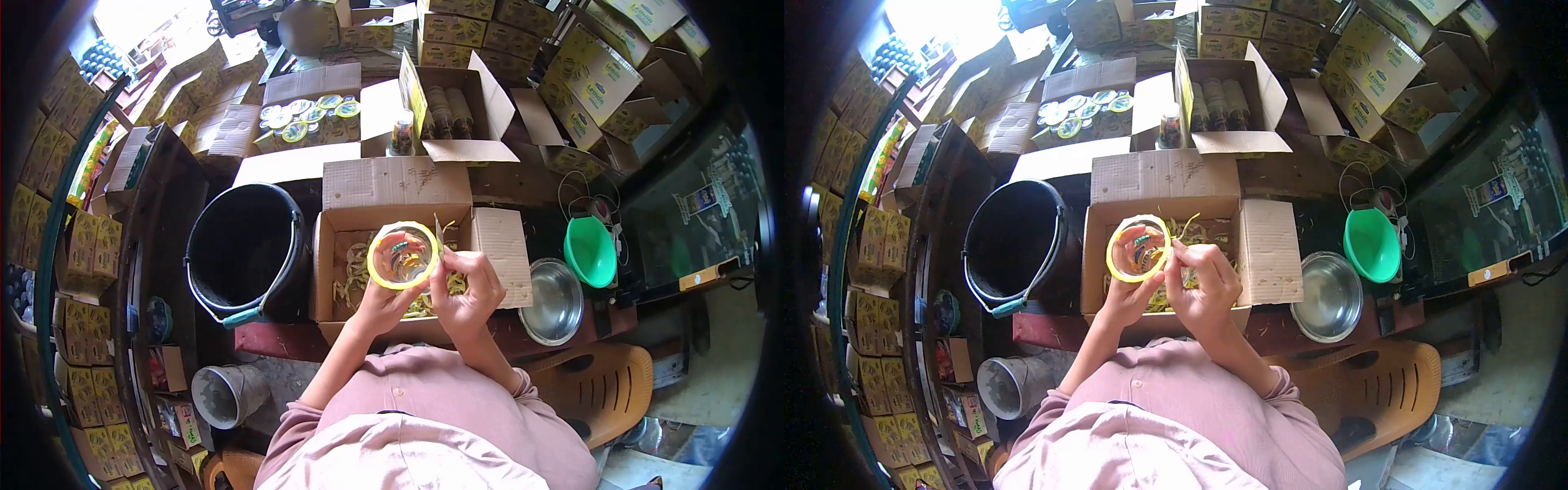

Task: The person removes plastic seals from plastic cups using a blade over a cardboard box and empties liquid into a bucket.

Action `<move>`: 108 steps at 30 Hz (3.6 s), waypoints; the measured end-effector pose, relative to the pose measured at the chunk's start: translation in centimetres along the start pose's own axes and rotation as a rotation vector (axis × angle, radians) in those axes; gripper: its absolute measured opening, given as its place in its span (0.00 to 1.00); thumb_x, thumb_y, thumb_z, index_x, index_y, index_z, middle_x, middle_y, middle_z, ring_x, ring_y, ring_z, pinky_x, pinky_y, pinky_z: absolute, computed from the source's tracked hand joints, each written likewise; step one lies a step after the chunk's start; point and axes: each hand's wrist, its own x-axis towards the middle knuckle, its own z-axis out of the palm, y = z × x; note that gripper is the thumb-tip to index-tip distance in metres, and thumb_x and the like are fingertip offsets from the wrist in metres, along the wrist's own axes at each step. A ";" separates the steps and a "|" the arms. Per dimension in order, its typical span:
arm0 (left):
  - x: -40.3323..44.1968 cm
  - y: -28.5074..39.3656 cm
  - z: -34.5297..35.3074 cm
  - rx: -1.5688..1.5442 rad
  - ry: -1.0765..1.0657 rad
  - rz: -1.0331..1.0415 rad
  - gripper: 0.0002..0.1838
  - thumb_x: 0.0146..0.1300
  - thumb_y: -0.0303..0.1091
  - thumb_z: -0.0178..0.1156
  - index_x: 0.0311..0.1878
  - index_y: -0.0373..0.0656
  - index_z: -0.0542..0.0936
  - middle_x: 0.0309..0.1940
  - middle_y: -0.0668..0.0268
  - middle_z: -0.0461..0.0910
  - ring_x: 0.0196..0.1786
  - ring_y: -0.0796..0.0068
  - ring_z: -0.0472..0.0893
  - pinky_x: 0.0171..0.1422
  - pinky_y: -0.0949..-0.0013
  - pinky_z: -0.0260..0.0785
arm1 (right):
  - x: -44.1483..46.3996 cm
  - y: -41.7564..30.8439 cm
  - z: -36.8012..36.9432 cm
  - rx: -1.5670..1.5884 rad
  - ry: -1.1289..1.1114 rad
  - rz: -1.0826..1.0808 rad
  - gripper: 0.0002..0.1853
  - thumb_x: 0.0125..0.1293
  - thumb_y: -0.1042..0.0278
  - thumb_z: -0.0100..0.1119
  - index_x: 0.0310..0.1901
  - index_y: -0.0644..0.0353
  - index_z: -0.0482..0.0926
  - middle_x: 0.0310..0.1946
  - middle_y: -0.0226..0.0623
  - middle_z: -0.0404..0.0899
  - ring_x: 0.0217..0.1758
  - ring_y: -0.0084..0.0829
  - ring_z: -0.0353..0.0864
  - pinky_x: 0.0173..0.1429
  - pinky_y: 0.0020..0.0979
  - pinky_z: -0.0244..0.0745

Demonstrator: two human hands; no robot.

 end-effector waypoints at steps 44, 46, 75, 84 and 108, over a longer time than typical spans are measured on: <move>0.3 1.3 -1.8 -0.177 -0.157 -0.041 0.36 0.52 0.24 0.62 0.62 0.38 0.55 0.55 0.60 0.63 0.60 0.69 0.65 0.64 0.67 0.56 | -0.1 -0.3 -1.2 0.120 -0.042 0.134 0.08 0.47 0.81 0.63 0.30 0.63 0.76 0.22 0.36 0.76 0.25 0.29 0.79 0.30 0.27 0.73; 0.4 1.3 -1.8 -0.185 -0.156 -0.042 0.36 0.52 0.24 0.62 0.62 0.38 0.54 0.55 0.59 0.63 0.60 0.69 0.65 0.64 0.67 0.56 | -0.3 -0.5 -1.2 0.111 -0.061 0.115 0.08 0.47 0.81 0.63 0.30 0.63 0.76 0.23 0.36 0.76 0.25 0.29 0.79 0.30 0.27 0.74; 0.5 0.1 -1.9 0.090 -0.177 -0.044 0.35 0.50 0.27 0.65 0.60 0.38 0.59 0.54 0.59 0.64 0.58 0.67 0.67 0.63 0.66 0.57 | 0.5 0.4 -0.3 0.034 -0.036 0.031 0.11 0.45 0.84 0.63 0.32 0.64 0.77 0.24 0.38 0.76 0.26 0.30 0.78 0.31 0.26 0.74; 0.8 0.3 -2.1 -0.052 -0.149 -0.096 0.37 0.50 0.26 0.65 0.61 0.37 0.56 0.54 0.59 0.65 0.58 0.67 0.67 0.63 0.67 0.58 | 0.3 0.6 -0.5 0.083 -0.034 0.133 0.08 0.47 0.83 0.63 0.29 0.63 0.75 0.23 0.37 0.76 0.26 0.30 0.79 0.31 0.26 0.74; 0.6 0.1 -3.1 0.053 -0.270 -0.147 0.32 0.49 0.27 0.62 0.59 0.38 0.61 0.55 0.58 0.64 0.60 0.64 0.65 0.65 0.65 0.56 | 0.2 1.3 -0.5 0.080 -0.089 0.093 0.10 0.45 0.84 0.63 0.31 0.62 0.77 0.23 0.37 0.76 0.26 0.30 0.78 0.30 0.26 0.73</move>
